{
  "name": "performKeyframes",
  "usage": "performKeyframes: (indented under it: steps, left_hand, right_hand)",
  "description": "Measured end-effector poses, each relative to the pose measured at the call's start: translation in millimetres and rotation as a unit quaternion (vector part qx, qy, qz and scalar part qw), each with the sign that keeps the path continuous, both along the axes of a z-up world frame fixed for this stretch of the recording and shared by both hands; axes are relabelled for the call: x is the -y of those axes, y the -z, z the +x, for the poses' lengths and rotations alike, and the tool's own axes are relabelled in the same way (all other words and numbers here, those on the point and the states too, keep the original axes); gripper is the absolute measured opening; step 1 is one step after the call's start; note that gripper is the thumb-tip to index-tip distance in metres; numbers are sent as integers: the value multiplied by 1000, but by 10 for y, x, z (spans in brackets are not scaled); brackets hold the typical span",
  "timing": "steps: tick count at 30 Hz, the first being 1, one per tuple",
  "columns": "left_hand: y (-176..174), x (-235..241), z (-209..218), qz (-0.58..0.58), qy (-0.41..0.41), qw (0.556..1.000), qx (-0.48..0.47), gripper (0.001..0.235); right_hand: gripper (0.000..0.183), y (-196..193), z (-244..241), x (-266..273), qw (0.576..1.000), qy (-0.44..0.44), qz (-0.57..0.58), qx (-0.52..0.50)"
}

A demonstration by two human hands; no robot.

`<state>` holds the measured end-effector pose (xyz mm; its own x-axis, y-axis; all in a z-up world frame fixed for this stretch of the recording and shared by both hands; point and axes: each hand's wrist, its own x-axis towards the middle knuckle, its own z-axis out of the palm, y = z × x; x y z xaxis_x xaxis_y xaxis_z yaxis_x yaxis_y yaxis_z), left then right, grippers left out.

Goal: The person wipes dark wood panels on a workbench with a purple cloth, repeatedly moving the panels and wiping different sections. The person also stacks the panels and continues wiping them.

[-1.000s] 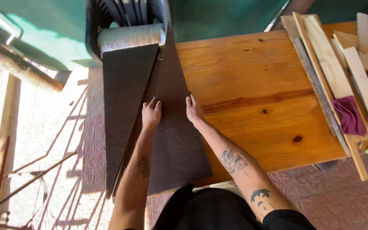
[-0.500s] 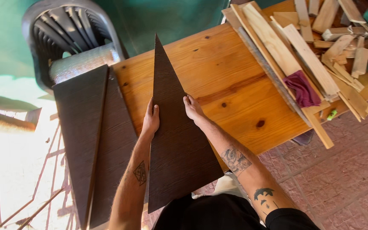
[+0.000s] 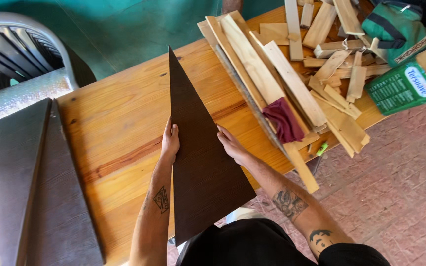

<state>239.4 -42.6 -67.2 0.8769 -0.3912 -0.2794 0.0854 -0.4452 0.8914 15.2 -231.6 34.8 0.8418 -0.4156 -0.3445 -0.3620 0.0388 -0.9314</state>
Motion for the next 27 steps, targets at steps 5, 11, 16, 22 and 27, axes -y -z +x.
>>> performKeyframes:
  steps: [5,11,16,22,27]
  left_hand:
    - [277,725,-74,-28,-24,999,-39,62]
    - [113,1044,-577,-64,-60,994,-67,60]
    - [300,1051,-714,-1,-26,997,-66,60]
    - [-12,902,-1144,68,2,993,-95,62]
    - [-303,826,-1452,125,9,989,-80,62]
  right_hand:
    - [56,840,106,854,995,64,-68,33]
    - [55,673,-21,1338,998,57,-37,-16]
    - [52,834,-18,1610,996,70,-38,-43]
    - [50,1419,110,1899,996,57,-62,1]
    - [52,1444,137,1958,995,51,-76,-25]
